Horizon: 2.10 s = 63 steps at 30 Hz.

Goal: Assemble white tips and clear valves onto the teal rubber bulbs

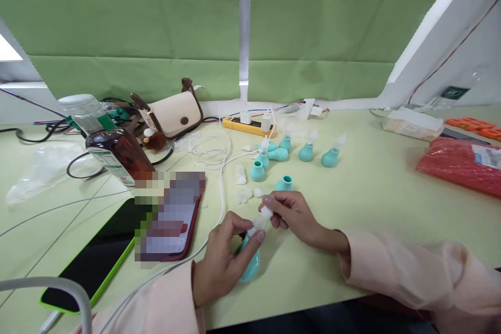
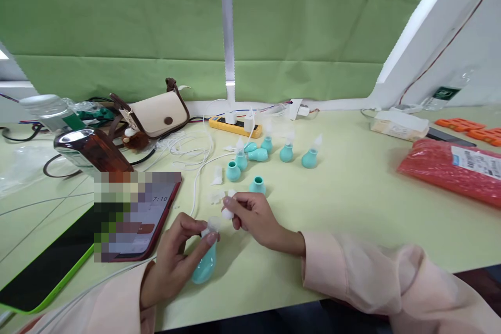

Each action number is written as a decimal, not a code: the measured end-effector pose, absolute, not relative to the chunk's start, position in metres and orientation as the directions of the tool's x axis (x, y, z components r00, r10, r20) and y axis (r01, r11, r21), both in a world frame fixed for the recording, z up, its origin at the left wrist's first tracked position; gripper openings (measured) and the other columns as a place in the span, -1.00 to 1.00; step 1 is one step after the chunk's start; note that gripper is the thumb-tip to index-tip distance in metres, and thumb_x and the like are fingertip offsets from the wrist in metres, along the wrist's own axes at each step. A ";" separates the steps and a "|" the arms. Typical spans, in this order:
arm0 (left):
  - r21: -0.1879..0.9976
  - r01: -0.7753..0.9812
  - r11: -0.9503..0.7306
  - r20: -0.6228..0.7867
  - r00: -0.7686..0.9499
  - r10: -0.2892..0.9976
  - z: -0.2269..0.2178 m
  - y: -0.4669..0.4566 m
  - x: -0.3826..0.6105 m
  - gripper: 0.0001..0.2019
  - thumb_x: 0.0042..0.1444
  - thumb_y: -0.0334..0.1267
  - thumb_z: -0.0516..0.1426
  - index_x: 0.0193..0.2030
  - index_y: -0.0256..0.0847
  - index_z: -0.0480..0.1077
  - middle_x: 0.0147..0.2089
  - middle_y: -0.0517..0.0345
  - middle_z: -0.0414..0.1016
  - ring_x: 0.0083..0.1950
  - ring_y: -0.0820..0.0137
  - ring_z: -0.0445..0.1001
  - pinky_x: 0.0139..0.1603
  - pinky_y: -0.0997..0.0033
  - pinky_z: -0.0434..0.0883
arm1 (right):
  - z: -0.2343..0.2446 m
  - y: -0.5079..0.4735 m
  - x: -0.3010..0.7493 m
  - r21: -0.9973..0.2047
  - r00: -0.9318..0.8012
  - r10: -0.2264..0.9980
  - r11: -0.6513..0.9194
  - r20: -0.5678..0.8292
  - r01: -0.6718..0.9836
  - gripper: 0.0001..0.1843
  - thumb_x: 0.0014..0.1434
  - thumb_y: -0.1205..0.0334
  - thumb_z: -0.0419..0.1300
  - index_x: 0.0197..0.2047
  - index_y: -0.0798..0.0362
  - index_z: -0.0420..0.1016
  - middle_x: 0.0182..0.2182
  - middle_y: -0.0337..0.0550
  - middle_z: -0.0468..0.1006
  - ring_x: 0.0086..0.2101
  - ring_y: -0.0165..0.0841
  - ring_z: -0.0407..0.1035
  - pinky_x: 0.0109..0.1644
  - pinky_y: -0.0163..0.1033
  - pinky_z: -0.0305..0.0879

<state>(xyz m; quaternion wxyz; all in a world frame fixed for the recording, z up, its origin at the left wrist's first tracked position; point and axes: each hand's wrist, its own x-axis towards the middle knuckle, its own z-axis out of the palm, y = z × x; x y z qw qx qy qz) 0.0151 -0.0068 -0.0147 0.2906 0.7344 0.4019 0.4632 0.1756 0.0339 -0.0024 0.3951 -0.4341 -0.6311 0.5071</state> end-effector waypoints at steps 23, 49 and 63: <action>0.874 0.020 -0.485 0.465 0.250 0.849 -0.007 -0.007 0.019 -0.92 -0.01 -0.33 0.14 -0.41 -0.20 0.28 -0.21 0.09 0.26 -0.14 0.34 0.29 -0.15 0.30 0.28 | 0.006 0.003 0.180 -0.819 -0.615 0.718 0.539 0.326 0.196 -0.83 0.09 0.12 0.04 -0.33 0.05 0.24 -0.41 -0.19 0.31 -0.39 -0.40 0.19 -0.28 -0.29 0.19; 0.375 0.480 -0.793 0.554 0.570 0.607 -0.001 0.000 0.014 -0.80 0.16 -0.28 -0.07 -0.48 -0.23 0.20 -0.58 0.22 0.28 -0.55 0.48 0.25 -0.58 0.53 0.16 | -0.002 0.001 0.185 -0.999 -0.610 0.792 -0.033 -0.022 -0.006 -0.64 0.16 0.00 -0.10 -0.46 0.11 0.20 -0.57 -0.25 0.28 -0.54 -0.50 0.16 -0.46 -0.37 0.13; 0.089 0.594 -0.799 0.636 0.583 0.505 -0.007 0.002 0.019 -0.78 0.14 -0.41 -0.15 -0.47 -0.26 0.21 -0.64 0.18 0.31 -0.64 0.46 0.25 -0.64 0.51 0.19 | -0.004 0.000 0.184 -0.999 -0.560 0.828 0.035 0.011 0.031 -0.64 0.18 0.01 -0.11 -0.48 0.11 0.18 -0.56 -0.24 0.28 -0.51 -0.49 0.16 -0.43 -0.35 0.14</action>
